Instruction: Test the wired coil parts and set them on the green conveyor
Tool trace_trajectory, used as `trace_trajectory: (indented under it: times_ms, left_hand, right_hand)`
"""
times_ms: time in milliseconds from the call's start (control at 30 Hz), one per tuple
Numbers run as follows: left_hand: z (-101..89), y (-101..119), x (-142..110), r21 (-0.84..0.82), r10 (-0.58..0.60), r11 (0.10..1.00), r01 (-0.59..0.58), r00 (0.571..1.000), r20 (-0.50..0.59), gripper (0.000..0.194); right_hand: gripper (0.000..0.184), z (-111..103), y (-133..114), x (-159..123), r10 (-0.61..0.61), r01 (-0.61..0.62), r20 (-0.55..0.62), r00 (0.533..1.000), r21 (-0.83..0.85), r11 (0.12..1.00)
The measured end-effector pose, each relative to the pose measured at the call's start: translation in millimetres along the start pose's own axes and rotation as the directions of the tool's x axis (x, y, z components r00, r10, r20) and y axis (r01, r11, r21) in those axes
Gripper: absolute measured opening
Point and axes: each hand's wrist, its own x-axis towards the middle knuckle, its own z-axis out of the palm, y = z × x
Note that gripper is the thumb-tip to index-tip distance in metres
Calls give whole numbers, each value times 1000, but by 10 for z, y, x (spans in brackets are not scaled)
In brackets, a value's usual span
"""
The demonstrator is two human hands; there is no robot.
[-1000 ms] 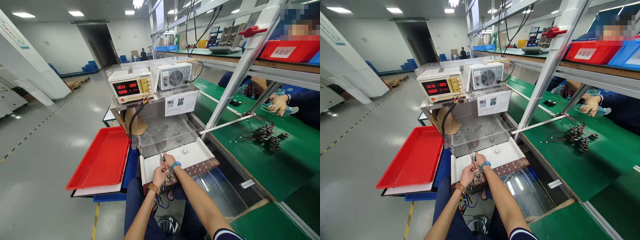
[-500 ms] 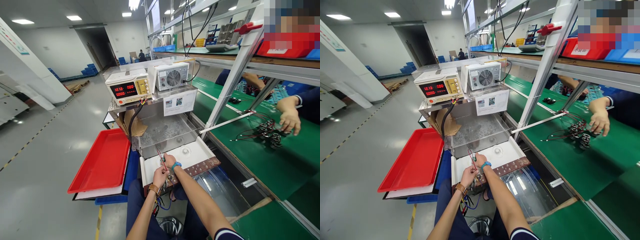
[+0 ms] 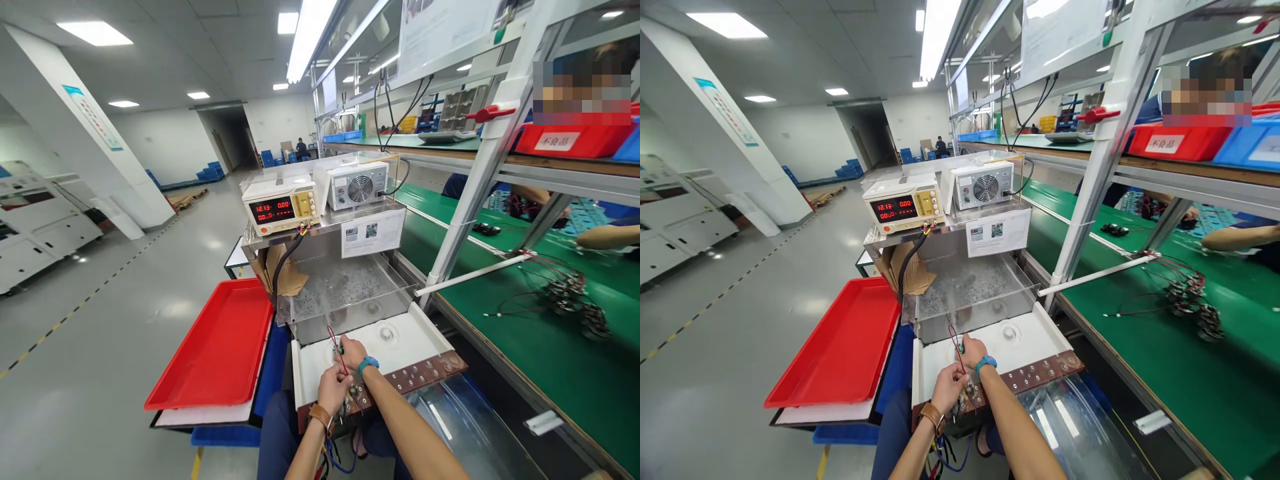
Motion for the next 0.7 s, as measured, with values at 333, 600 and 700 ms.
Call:
trace_trajectory:
  times_ms: [333,600,700]
  left_hand:
    - [28,-40,10,-6,-7,1000,7,999,-41,22]
    - [-104,124,-62,-73,82,993,-92,988,-130,42]
    - [-94,369,-1,-216,-3,975,-48,973,-231,61]
  right_hand:
    - [37,-43,-37,-19,-4,4,0,1000,22,1000]
    - [36,-271,-57,-117,69,-37,-122,990,249,968]
    - [35,-562,168,-264,253,-127,-280,926,399,908]
